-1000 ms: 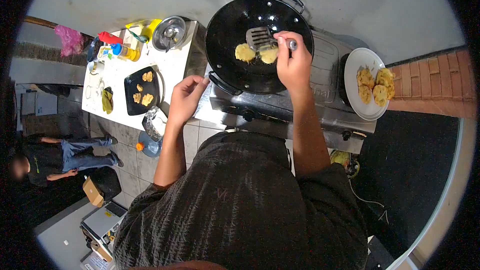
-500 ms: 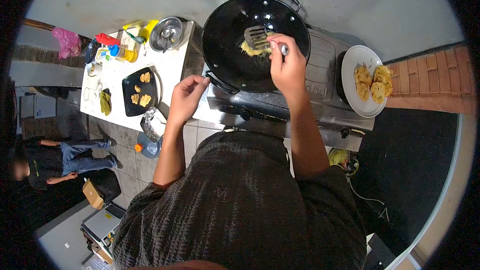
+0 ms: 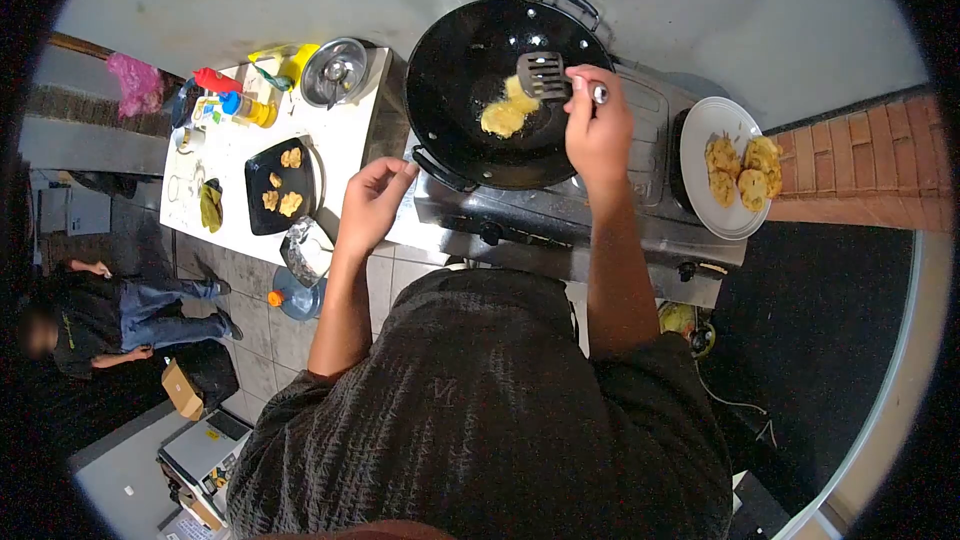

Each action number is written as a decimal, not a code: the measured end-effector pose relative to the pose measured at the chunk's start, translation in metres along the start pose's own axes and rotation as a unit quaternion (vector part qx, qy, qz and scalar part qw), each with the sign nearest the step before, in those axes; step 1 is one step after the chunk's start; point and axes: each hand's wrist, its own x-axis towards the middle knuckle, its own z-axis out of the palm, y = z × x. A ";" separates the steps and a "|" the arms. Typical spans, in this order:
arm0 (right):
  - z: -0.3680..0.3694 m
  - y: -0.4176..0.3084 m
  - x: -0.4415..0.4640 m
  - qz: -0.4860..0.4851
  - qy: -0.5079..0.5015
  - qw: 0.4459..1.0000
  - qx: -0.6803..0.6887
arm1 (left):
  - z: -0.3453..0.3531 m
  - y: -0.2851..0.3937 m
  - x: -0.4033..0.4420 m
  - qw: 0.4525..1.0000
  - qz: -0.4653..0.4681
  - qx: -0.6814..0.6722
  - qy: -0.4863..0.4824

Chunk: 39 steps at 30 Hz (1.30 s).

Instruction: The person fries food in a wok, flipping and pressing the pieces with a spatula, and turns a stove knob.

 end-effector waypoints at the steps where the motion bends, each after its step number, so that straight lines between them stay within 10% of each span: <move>1: 0.003 0.000 0.000 -0.008 -0.013 1.000 -0.009 | 0.001 0.000 -0.001 1.000 -0.003 0.009 0.001; 39: -0.009 -0.027 -0.010 0.045 -0.007 0.996 -0.072 | -0.003 -0.002 -0.005 1.000 -0.019 0.012 -0.009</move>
